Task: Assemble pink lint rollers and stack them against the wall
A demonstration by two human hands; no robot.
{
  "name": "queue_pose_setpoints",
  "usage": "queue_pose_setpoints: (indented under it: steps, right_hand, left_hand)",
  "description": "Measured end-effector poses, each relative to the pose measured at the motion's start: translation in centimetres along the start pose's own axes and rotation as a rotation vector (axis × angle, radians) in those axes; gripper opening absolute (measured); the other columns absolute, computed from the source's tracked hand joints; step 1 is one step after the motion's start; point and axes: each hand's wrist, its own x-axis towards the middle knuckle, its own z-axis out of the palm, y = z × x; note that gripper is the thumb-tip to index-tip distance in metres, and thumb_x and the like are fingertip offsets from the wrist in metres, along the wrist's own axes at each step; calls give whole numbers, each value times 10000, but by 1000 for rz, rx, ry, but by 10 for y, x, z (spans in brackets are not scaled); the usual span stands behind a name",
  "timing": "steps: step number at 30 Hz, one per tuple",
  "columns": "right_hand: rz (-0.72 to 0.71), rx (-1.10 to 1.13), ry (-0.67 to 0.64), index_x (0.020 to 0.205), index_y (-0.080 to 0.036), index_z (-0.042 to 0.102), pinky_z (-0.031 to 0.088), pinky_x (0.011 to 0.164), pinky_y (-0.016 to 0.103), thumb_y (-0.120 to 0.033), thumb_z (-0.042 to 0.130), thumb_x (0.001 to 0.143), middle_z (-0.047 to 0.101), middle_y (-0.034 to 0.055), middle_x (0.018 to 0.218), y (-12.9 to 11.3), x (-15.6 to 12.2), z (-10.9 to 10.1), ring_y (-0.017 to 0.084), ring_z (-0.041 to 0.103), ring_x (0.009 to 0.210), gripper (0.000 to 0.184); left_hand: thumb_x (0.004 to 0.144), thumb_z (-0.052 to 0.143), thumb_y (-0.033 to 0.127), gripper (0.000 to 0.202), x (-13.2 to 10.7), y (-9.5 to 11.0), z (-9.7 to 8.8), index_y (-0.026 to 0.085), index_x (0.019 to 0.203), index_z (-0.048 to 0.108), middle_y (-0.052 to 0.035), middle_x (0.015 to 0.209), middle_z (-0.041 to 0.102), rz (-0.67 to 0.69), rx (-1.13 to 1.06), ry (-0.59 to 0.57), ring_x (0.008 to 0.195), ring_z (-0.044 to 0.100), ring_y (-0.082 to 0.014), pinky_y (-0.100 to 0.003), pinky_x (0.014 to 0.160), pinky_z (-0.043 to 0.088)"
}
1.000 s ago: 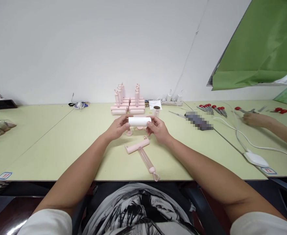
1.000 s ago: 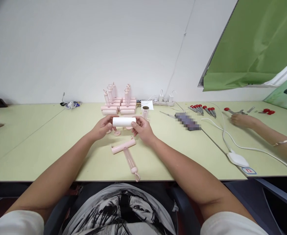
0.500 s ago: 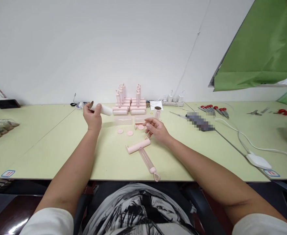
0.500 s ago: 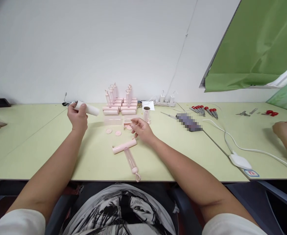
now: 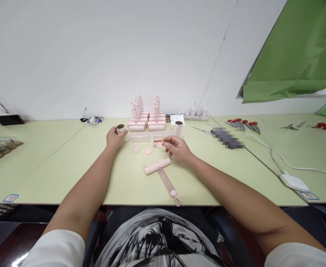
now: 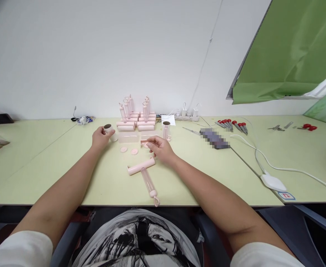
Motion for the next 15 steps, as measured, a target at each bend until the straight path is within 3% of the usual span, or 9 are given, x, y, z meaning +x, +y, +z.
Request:
queue_pose_setpoints:
  steps: [4,11,13,15]
  right_hand:
    - [7,-8,-15,925,-174,640,446,426,226,-448,701,750,649,36,814,0,-1,1,139,591,630,331]
    - [24,-61,-36,919,-180,670,446,480,242,-428,678,770,640,18,780,-2,-3,2,120,533,602,289]
    - [35,-104,-63,912,-183,679,466,521,255,-416,667,776,647,20,810,1,-3,2,119,525,611,270]
    - [38,-168,-72,899,-181,684,471,555,265,-404,658,775,642,20,818,4,-2,1,128,533,639,257]
  left_hand:
    - [712,717,423,331,1,-3,3,195,930,616,48,678,443,-22,80,-87,600,425,-119,-260,575,316]
    - [693,734,403,433,-1,-6,4,204,1045,581,40,740,489,-65,84,-120,641,485,-133,-267,621,367]
    - [675,749,406,571,-1,-4,2,201,1156,519,41,767,474,-64,61,-50,665,500,-139,-270,636,379]
    - [700,723,389,599,-1,2,-3,194,1202,460,48,758,435,-9,-5,120,663,490,-138,-272,648,386]
